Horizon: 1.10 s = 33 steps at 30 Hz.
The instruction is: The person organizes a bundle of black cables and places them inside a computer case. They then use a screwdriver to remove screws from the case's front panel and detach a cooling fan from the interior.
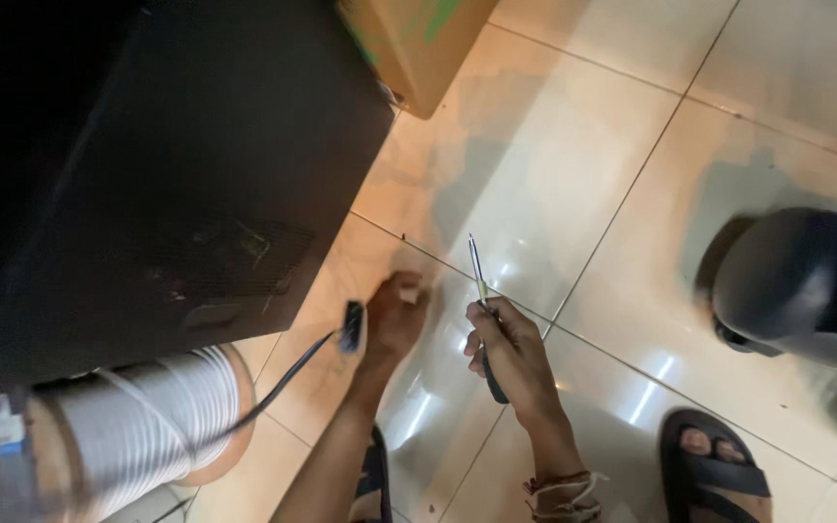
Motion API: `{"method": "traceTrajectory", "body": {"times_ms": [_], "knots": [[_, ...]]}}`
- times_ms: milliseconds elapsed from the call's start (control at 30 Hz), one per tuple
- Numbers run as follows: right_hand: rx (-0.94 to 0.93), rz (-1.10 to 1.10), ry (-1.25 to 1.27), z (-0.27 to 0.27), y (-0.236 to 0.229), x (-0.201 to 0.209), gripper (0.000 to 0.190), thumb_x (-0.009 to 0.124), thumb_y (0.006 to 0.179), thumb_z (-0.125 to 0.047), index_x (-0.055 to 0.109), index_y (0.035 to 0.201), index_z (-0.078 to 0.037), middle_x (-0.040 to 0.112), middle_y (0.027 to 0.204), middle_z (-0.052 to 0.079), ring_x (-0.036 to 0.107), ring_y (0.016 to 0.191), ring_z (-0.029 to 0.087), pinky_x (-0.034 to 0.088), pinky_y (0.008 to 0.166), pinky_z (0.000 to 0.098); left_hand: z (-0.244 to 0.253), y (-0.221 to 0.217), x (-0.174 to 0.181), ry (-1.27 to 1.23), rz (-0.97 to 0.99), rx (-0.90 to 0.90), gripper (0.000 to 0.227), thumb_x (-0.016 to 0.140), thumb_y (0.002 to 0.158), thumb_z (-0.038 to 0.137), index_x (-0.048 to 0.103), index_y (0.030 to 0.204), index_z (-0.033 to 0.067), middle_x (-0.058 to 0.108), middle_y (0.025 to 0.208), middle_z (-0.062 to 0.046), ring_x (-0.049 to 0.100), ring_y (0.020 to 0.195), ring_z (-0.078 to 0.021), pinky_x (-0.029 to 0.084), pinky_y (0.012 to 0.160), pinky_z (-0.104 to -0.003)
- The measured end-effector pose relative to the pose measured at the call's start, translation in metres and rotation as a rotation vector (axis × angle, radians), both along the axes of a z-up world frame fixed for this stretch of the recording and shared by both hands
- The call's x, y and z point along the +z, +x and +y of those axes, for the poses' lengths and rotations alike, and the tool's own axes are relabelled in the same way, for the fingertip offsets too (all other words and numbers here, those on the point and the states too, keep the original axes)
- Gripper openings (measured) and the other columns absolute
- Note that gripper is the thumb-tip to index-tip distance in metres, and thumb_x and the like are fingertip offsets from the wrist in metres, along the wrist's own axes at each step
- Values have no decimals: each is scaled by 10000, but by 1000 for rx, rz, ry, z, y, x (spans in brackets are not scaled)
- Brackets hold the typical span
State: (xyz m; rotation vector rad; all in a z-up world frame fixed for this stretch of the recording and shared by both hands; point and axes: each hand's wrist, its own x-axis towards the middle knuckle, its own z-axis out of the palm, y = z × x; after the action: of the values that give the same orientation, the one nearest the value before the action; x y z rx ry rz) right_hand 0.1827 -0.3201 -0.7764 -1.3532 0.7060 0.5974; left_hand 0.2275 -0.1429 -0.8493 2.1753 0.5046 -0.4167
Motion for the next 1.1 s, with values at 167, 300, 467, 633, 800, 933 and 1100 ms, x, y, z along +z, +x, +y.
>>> {"method": "traceTrajectory", "body": {"times_ms": [167,300,467,633,800,933,1100], "knots": [[9,-11,5,-5,15,-42,292,637,1034,-340,745,1041,-69,674,729,164,668,632,234,570,613,339,12,64,-60,229,-191,1,440,726,976,220,648,1355,11,631,1321,-210,754,1094,-405,627,976,-582],[-1,-35,-11,-14,17,-55,270,652,1025,-290,746,1000,-37,650,692,196,643,587,257,540,560,339,8,75,-87,374,-324,-57,248,722,993,137,723,1216,30,664,1108,-154,719,1100,-422,617,973,-539],[19,-55,-65,-27,24,-52,329,638,1036,-372,761,1020,-66,666,712,185,649,613,251,534,587,341,4,82,-108,417,-334,-7,84,671,988,101,738,1018,142,645,1003,-107,737,991,-420,637,842,-560],[-18,0,-79,-24,22,-42,275,640,1022,-330,744,1026,-76,674,729,157,669,644,242,564,626,358,-31,38,-89,-230,-142,296,194,645,1003,32,779,1112,122,722,849,-89,727,794,-214,588,771,-369],[-39,12,-61,-29,2,-8,280,629,997,-318,725,1028,-57,689,780,148,698,683,247,589,646,388,-74,-24,-18,-790,-97,545,190,658,1029,50,748,1192,11,675,916,-97,702,840,-191,621,810,-311],[-91,-53,-64,-39,-26,51,225,578,980,-228,730,985,-63,654,774,146,635,580,235,548,586,362,-102,-57,58,-997,-3,622,264,724,1044,155,737,1256,-2,646,975,-91,756,976,-240,665,1008,-411],[-108,-178,-111,-54,-70,144,272,539,1004,-220,737,991,-34,648,750,153,614,532,211,527,530,323,-126,-107,183,-1065,-4,603,332,733,1028,135,725,1335,10,611,1107,-115,741,1058,-255,594,1089,-444]]}}
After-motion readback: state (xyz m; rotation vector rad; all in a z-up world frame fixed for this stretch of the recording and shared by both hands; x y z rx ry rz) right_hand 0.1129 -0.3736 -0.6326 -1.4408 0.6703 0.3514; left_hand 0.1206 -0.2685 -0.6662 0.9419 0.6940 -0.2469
